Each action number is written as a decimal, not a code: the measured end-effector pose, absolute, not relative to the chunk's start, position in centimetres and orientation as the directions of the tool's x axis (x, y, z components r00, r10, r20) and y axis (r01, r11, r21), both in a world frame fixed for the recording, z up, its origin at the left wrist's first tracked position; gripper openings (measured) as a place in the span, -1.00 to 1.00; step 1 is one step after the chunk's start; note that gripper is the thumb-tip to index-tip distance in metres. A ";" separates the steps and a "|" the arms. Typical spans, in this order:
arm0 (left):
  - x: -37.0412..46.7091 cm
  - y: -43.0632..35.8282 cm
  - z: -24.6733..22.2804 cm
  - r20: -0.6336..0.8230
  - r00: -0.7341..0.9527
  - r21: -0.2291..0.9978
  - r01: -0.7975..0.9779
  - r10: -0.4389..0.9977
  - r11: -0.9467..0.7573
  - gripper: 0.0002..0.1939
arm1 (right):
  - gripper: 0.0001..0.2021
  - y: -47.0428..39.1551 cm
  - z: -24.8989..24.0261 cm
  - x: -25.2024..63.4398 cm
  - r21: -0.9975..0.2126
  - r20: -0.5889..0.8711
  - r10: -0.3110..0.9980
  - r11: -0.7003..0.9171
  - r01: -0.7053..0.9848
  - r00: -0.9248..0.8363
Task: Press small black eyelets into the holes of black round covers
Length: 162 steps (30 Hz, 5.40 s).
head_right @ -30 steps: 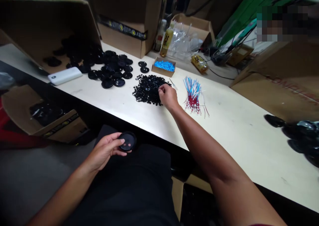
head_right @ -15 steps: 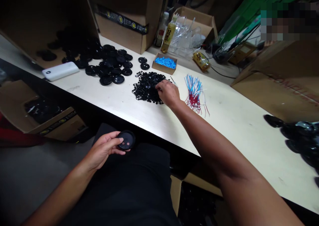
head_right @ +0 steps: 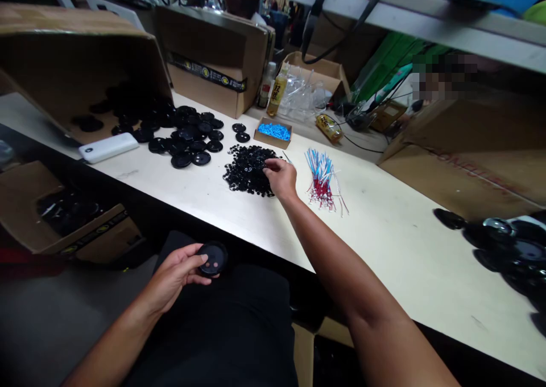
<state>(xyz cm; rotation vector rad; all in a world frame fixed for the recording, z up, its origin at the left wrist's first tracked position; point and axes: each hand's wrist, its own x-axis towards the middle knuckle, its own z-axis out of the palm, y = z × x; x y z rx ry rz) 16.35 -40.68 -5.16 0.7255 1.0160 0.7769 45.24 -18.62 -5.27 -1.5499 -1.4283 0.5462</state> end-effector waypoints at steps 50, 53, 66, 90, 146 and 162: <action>17.2 -40.0 -5.2 -0.485 0.286 0.820 -0.178 0.826 0.543 -0.60 | -0.86 -27.5 -2.9 43.1 -0.866 -0.398 0.897 -0.297 -0.402 0.195; 17.6 -39.9 -5.4 -0.476 0.313 0.821 -0.179 0.822 0.543 -0.64 | -0.87 -30.3 -3.9 42.8 -0.848 -0.436 0.881 -0.333 -0.412 0.185; 19.3 -39.0 -5.2 -0.474 0.361 0.812 -0.174 0.803 0.557 -0.66 | -0.86 -34.0 -6.4 45.6 -0.825 0.271 0.942 0.123 0.552 0.196; 19.0 -38.8 -4.4 -0.495 0.328 0.822 -0.124 0.805 0.556 -0.64 | -0.72 -33.2 -5.9 46.3 -0.377 0.065 0.995 -0.040 0.925 0.070; 24.9 -32.7 -3.5 -0.345 0.278 0.906 -0.150 0.897 0.395 -0.69 | -0.72 -38.4 -2.5 41.7 -0.923 -0.183 0.982 -0.154 -0.353 0.050; 25.1 -33.0 -1.9 -0.545 0.461 0.754 -0.096 0.700 0.650 -0.72 | -0.66 -34.9 -2.4 41.8 -0.959 -0.096 0.989 -0.061 -0.276 0.115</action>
